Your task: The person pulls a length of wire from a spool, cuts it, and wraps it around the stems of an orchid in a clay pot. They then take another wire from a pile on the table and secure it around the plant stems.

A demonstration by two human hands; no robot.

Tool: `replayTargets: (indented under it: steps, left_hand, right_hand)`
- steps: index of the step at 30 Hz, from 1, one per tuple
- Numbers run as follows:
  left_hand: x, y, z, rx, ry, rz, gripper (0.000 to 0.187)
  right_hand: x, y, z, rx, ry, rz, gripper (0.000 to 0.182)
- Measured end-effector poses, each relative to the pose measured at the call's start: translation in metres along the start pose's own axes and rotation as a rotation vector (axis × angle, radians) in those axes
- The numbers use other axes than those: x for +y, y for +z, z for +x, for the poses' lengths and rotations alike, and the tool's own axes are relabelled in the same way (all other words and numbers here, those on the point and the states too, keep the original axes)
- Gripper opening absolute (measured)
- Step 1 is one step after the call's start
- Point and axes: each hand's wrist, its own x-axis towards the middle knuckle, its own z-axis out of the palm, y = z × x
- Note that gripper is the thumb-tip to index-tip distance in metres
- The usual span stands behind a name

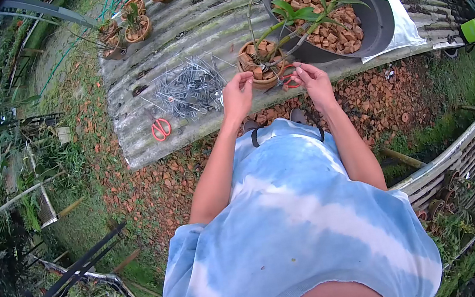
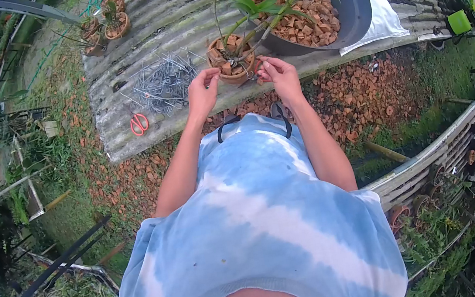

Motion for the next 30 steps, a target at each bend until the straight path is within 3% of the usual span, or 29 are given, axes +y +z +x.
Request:
replayTargets:
  steps: [3,6,10,13,16,20,23,24,27,30]
  left_hand:
    - [-0.008,-0.009,-0.001,-0.051,0.064,-0.081,0.030]
    - [0.003,-0.011,-0.006,-0.276,-0.085,-0.278,0.036]
    - [0.014,-0.003,-0.011,-0.411,-0.021,-0.363,0.036]
    - [0.014,-0.001,-0.006,-0.351,-0.029,-0.267,0.028]
    - [0.012,0.008,-0.001,-0.263,-0.037,-0.316,0.024]
    - [0.011,0.020,0.007,-0.245,-0.033,-0.306,0.025]
    - [0.031,0.029,0.010,-0.235,-0.023,-0.344,0.035]
    - [0.032,0.031,0.016,-0.240,-0.025,-0.274,0.052]
    - [0.033,0.037,0.032,-0.082,0.257,0.053,0.067]
    - [0.041,0.040,0.041,-0.115,0.273,0.189,0.076]
  right_hand:
    - [-0.002,0.018,-0.015,-0.029,0.002,-0.097,0.027]
    - [-0.002,0.040,-0.034,-0.055,0.087,-0.216,0.024]
    - [0.011,0.055,-0.041,-0.104,-0.024,-0.297,0.019]
    - [0.012,0.054,-0.036,-0.133,-0.064,-0.411,0.020]
    - [0.010,0.052,-0.034,-0.144,-0.066,-0.208,0.021]
    - [-0.001,0.031,-0.028,-0.170,0.054,-0.260,0.020]
    - [-0.002,0.014,-0.016,-0.101,0.052,-0.280,0.018]
    - [-0.001,0.009,-0.009,-0.061,0.022,-0.308,0.018]
    - [0.002,-0.003,0.008,0.033,-0.014,-0.372,0.018]
    - [-0.002,-0.004,0.018,0.053,-0.033,-0.369,0.018]
